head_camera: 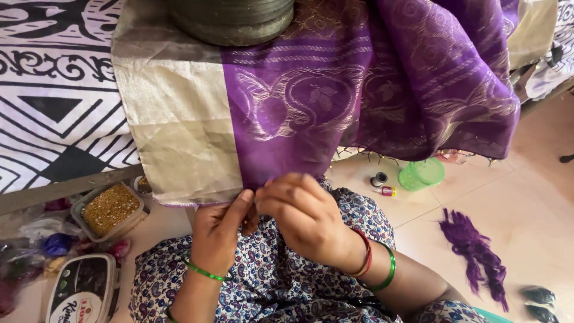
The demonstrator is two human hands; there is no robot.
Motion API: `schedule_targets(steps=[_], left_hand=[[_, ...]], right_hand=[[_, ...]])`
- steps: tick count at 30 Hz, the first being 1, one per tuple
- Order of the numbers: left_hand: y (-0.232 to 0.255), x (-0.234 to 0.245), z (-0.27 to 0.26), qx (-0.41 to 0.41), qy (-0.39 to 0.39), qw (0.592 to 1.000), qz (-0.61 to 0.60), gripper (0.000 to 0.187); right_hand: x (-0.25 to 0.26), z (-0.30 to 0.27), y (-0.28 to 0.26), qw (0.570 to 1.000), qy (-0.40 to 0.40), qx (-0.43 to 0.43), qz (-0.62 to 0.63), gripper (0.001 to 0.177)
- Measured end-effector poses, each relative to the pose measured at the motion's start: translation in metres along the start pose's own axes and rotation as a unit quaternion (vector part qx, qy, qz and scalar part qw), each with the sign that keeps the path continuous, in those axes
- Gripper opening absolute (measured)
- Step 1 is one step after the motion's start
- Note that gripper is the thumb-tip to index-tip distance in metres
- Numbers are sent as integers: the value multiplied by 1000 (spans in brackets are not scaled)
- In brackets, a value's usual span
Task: The recorder is attaching decorative beads or tassels to the edge of a purple and gold fabric.
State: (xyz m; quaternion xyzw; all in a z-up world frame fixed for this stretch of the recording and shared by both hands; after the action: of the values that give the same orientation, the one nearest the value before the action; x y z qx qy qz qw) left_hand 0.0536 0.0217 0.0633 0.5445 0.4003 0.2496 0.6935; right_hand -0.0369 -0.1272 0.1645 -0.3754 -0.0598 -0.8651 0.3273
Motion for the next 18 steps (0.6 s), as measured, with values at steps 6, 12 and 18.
schedule_targets(steps=[6,12,18], left_hand=[[-3,7,2,-20,-21,999,20,31],[-1,-5,3,2,-52,999,-7,17],[-14,2,8,-3,-24,999,35,15]], right_hand=[[-7,-16,-1,977,7,-64,202,24],[-17,-43,11,911,-18,-218,350,12],[-18,-49,13,869,-14,-241,432,10]])
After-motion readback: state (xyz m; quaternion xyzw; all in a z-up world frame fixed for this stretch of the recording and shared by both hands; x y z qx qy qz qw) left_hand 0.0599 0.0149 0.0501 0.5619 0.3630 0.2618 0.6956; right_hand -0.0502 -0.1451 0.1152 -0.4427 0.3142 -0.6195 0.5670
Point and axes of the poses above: each hand's wrist, its own z-axis towards the middle knuckle, its own x-axis out of the back of the hand, y = z × x, the point moved 2 cm from there along z, towards the middle knuckle, and after that the axes turned 7 degrees about -y, right-handed, at the moved point
